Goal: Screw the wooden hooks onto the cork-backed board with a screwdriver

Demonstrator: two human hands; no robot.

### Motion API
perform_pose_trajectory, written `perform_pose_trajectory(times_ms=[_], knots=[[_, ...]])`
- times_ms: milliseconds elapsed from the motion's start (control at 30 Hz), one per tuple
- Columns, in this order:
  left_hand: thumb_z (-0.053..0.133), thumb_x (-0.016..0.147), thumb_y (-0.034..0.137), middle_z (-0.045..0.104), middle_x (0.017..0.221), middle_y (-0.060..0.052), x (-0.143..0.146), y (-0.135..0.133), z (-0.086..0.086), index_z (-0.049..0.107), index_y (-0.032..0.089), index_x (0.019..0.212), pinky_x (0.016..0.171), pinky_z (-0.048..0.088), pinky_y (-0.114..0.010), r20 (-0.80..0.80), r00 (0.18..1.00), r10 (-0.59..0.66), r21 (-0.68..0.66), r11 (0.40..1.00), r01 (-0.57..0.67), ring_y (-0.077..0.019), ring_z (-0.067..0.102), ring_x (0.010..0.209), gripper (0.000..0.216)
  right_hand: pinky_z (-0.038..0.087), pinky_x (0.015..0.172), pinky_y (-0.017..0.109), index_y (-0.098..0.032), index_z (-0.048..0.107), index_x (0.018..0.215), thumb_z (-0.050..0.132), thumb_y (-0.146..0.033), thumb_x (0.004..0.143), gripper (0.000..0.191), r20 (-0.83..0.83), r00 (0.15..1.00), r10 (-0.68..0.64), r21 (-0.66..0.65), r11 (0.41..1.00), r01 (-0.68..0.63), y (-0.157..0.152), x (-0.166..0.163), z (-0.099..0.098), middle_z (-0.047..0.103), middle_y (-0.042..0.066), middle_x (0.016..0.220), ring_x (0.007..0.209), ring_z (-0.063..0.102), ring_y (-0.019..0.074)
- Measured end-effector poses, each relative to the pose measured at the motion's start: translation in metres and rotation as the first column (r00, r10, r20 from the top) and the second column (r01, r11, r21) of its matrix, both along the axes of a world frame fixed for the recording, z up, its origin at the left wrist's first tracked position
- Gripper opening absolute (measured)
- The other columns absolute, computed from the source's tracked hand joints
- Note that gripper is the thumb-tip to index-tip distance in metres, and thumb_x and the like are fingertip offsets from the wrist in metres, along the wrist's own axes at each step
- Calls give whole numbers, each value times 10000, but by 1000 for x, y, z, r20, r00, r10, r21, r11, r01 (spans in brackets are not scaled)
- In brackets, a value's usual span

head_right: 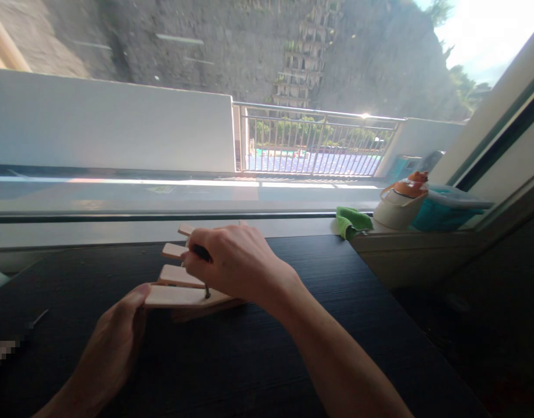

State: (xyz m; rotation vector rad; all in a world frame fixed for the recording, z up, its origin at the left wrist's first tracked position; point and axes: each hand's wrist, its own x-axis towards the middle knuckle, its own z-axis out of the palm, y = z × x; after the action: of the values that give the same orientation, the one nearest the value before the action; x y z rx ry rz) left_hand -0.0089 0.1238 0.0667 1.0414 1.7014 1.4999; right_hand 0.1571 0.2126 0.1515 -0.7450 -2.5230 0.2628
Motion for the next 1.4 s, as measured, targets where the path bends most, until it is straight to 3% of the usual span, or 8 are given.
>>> perform_pose_trajectory(times_ms=[133, 433, 567, 700, 800, 1000, 1200, 1400], knots=[[455, 759, 519, 719, 765, -9, 1, -2, 3, 656, 226, 736, 791, 516, -304, -6, 1000, -20, -9, 1000, 20, -214, 636, 741, 357, 198, 552, 248, -181, 638, 799, 505, -360, 912, 250, 38, 999, 28, -32, 999, -27, 2, -1, 0, 498, -37, 600, 551, 351, 81], [495, 747, 496, 734, 788, -24, 1, -1, 1, 694, 192, 795, 841, 506, -337, 31, 999, -20, -9, 1000, 20, -237, 654, 796, 367, 176, 533, 257, -164, 597, 748, 468, -417, 922, 333, 22, 989, -147, -30, 989, 148, 10, -8, -7, 484, -27, 589, 527, 321, 82], [501, 745, 487, 736, 804, -24, 1, -1, 3, 698, 200, 786, 846, 504, -334, 29, 999, -29, 8, 1000, 29, -238, 659, 814, 351, 194, 546, 250, -188, 644, 821, 480, -451, 913, 324, 10, 996, -85, -7, 996, 85, 4, -4, -3, 526, -27, 614, 532, 348, 85], [500, 758, 496, 734, 787, -12, 0, 0, -2, 705, 192, 821, 820, 507, -316, 39, 999, -35, 4, 999, 35, -235, 660, 801, 372, 219, 570, 248, -220, 663, 974, 510, -257, 877, 185, 25, 999, 19, -27, 999, -19, -1, 0, 3, 557, -34, 650, 565, 398, 90], [486, 774, 504, 738, 793, -4, -2, 0, -4, 701, 183, 872, 825, 500, -307, 40, 999, -25, -41, 999, 26, -227, 655, 785, 399, 225, 571, 246, -198, 664, 953, 485, -256, 900, 196, 42, 996, 76, -34, 997, -74, 1, 2, 4, 557, -29, 655, 582, 413, 89], [484, 761, 505, 740, 829, -9, -2, 0, -1, 696, 185, 838, 834, 494, -295, 17, 999, -28, -33, 999, 29, -217, 643, 772, 391, 206, 545, 248, -175, 651, 863, 497, -394, 921, 274, 47, 996, -77, -60, 995, 80, 9, 1, -1, 545, -26, 633, 535, 378, 77], [480, 754, 541, 721, 731, -2, -3, -1, -5, 703, 188, 848, 796, 505, -307, -15, 1000, 0, -61, 998, 0, -220, 631, 713, 428, 198, 546, 259, -162, 612, 776, 477, -462, 918, 358, 71, 984, -165, -24, 986, 167, 7, -3, -3, 540, -14, 610, 524, 374, 82], [470, 736, 506, 724, 762, -11, 0, 0, 2, 683, 197, 786, 799, 516, -307, -34, 999, -21, -38, 999, 20, -218, 635, 734, 378, 217, 559, 250, -211, 670, 963, 526, -346, 880, 214, 37, 999, -20, -29, 999, 21, 0, 0, 1, 590, -22, 673, 573, 441, 93]])
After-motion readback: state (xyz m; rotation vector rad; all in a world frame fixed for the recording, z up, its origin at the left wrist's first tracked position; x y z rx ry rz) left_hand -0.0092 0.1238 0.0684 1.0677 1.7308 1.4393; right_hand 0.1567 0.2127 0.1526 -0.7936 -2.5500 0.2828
